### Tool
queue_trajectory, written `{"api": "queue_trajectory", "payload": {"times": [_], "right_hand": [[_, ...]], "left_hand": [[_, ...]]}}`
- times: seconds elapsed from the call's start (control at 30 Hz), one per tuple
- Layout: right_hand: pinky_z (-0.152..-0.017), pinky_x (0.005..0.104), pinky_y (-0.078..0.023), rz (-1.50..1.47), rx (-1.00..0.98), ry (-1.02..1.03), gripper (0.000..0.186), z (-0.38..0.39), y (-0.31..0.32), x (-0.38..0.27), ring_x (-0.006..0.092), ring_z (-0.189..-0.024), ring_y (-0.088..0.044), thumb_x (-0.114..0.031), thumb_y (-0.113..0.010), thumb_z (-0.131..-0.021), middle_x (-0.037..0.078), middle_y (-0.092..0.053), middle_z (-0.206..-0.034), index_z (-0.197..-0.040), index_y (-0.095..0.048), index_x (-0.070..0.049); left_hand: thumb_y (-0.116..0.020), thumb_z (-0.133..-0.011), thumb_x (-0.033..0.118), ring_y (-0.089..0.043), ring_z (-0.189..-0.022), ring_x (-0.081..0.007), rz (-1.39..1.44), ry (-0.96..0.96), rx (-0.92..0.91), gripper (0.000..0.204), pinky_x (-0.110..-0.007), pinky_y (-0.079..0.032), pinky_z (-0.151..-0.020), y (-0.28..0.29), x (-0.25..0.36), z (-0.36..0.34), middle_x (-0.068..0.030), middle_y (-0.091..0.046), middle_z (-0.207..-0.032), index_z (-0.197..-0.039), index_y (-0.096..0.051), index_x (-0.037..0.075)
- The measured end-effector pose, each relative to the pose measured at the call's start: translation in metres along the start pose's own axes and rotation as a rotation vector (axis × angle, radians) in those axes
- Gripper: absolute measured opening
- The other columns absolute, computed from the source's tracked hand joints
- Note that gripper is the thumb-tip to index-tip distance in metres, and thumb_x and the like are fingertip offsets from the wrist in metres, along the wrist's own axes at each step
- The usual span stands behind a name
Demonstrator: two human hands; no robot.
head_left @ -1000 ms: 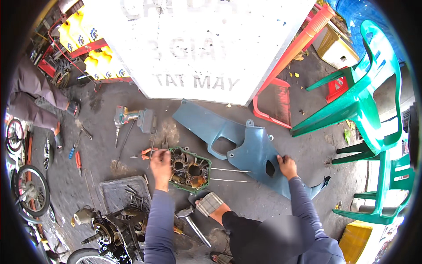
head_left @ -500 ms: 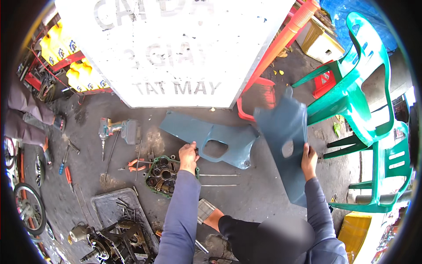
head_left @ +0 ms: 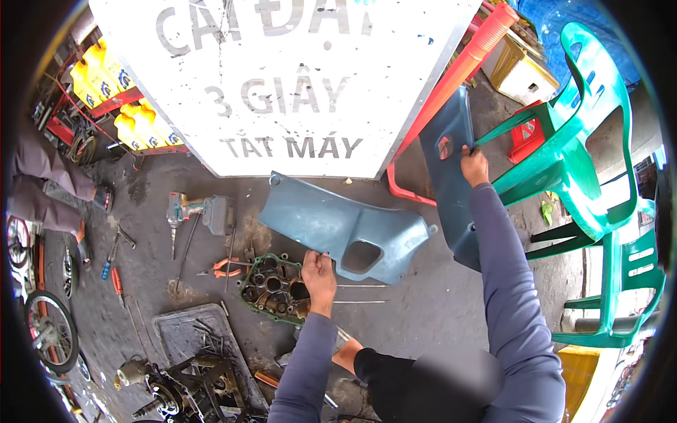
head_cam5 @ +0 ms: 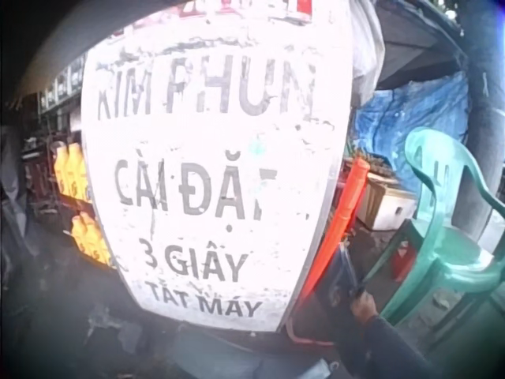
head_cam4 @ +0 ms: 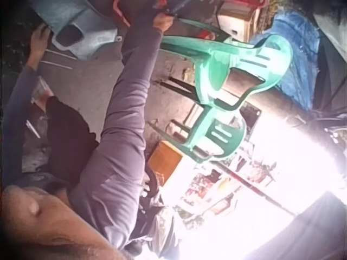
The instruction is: Disassembling and inspecting gears inside a motorcycle engine crankcase.
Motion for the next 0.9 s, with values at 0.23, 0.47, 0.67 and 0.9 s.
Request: {"api": "queue_trajectory", "payload": {"times": [0.23, 0.47, 0.67, 0.9], "right_hand": [[-0.08, 0.0437, -0.049, -0.144, -0.01, 0.315, 0.046, 0.066, 0.047, -0.018, 0.0365, -0.091, -0.06, -0.035, -0.06, -0.091, 0.02, -0.059, -0.108, -0.119, -0.055, 0.001], [-0.059, 0.0249, -0.045, -0.417, -0.751, 0.146, 0.026, 0.262, 0.128, 0.013, 0.0103, -0.066, -0.058, -0.011, -0.072, -0.082, 0.008, -0.064, -0.079, -0.102, -0.06, 0.001], [-0.103, 0.0482, -0.036, 0.017, 0.03, 0.373, 0.073, 0.247, 0.141, 0.013, 0.0475, -0.122, -0.042, -0.026, -0.076, -0.078, 0.029, -0.044, -0.133, -0.135, -0.039, 0.003], [-0.087, 0.0333, -0.045, -0.552, -0.395, -0.071, 0.059, 0.257, 0.103, 0.033, 0.0202, -0.096, -0.057, -0.034, -0.075, -0.083, 0.015, -0.064, -0.102, -0.113, -0.055, 0.012]], "left_hand": [[-0.054, -0.093, 0.004, -0.044, -0.068, -0.0004, 0.278, 0.158, -0.248, 0.004, -0.017, -0.036, -0.06, -0.008, 0.055, 0.025, 0.0042, -0.052, -0.077, -0.091, -0.057, 0.001], [-0.057, -0.091, 0.011, -0.056, -0.077, -0.0112, 0.187, -0.055, -0.608, 0.014, -0.027, -0.048, -0.071, -0.079, 0.093, 0.042, -0.0046, -0.057, -0.093, -0.096, -0.059, -0.002], [-0.058, -0.086, 0.01, -0.05, -0.069, -0.0199, 0.102, -0.175, -0.707, 0.015, -0.033, -0.043, -0.064, -0.119, 0.108, 0.025, -0.0119, -0.049, -0.082, -0.085, -0.05, -0.003], [-0.054, -0.091, 0.017, -0.055, -0.078, -0.025, 0.05, -0.204, -0.783, 0.019, -0.036, -0.045, -0.071, -0.109, 0.103, 0.003, -0.0142, -0.055, -0.09, -0.097, -0.054, -0.002]]}}
Point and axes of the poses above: each hand's wrist, its own z-axis away from the middle knuckle, its own y-axis out of the back of the hand, x = y × z, the point moved 3 cm from there along -z, towards the middle knuckle
